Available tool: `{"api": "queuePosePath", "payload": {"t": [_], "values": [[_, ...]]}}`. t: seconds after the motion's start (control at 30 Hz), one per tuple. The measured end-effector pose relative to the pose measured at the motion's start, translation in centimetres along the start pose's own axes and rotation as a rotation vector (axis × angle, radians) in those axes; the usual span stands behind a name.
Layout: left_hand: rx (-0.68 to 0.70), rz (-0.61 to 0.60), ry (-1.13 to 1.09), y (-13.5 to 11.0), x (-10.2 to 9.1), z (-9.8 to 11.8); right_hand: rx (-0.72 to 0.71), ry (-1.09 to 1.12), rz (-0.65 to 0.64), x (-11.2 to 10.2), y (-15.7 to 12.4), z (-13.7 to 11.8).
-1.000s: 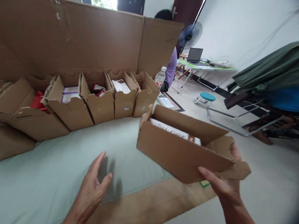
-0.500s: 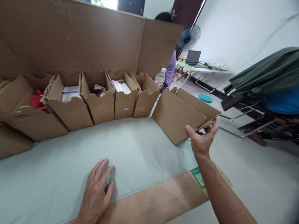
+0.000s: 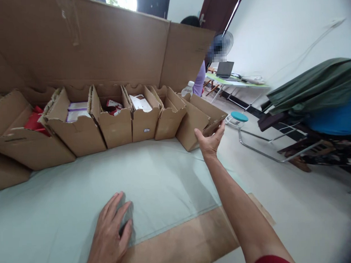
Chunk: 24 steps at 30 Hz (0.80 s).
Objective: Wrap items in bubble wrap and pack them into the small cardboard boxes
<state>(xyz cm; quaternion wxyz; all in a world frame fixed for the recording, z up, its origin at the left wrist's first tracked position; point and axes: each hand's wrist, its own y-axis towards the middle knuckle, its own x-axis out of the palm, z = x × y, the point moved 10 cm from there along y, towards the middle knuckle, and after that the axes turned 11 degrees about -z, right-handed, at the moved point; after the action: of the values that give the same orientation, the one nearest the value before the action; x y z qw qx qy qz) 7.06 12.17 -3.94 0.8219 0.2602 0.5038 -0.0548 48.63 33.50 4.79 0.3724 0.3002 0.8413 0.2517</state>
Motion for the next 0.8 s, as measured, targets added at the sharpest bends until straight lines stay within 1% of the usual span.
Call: {"api": "queuePosePath", "payload": {"t": [0.1,0.2,0.3,0.37,0.47,0.6,0.7,0.8], "values": [[0.002,-0.003,-0.002,0.0,-0.1,0.1,0.056,-0.008,0.028,1.8,1.1,0.5],[0.017,-0.01,0.008,0.0,-0.1,0.3,0.098,-0.013,0.009,3.5,2.1,0.7],[0.025,-0.008,0.012,0.1,-0.1,0.4,0.094,0.0,-0.027,4.7,2.3,0.4],[0.021,-0.007,0.007,0.2,-0.1,0.4,0.078,0.019,-0.074,5.4,1.6,0.1],[0.019,-0.013,0.005,0.2,-0.1,0.4,0.08,0.089,-0.181,6.4,-0.2,0.0],[0.013,-0.013,0.005,0.3,-0.1,0.5,0.099,0.188,-0.277,7.0,-2.2,-0.2],[0.007,-0.005,-0.004,0.3,-0.2,0.4,0.088,0.223,-0.323,7.3,-2.6,-0.6],[-0.003,0.005,-0.022,0.3,-0.4,0.4,0.071,0.187,-0.361,7.5,-2.6,-0.7]]}}
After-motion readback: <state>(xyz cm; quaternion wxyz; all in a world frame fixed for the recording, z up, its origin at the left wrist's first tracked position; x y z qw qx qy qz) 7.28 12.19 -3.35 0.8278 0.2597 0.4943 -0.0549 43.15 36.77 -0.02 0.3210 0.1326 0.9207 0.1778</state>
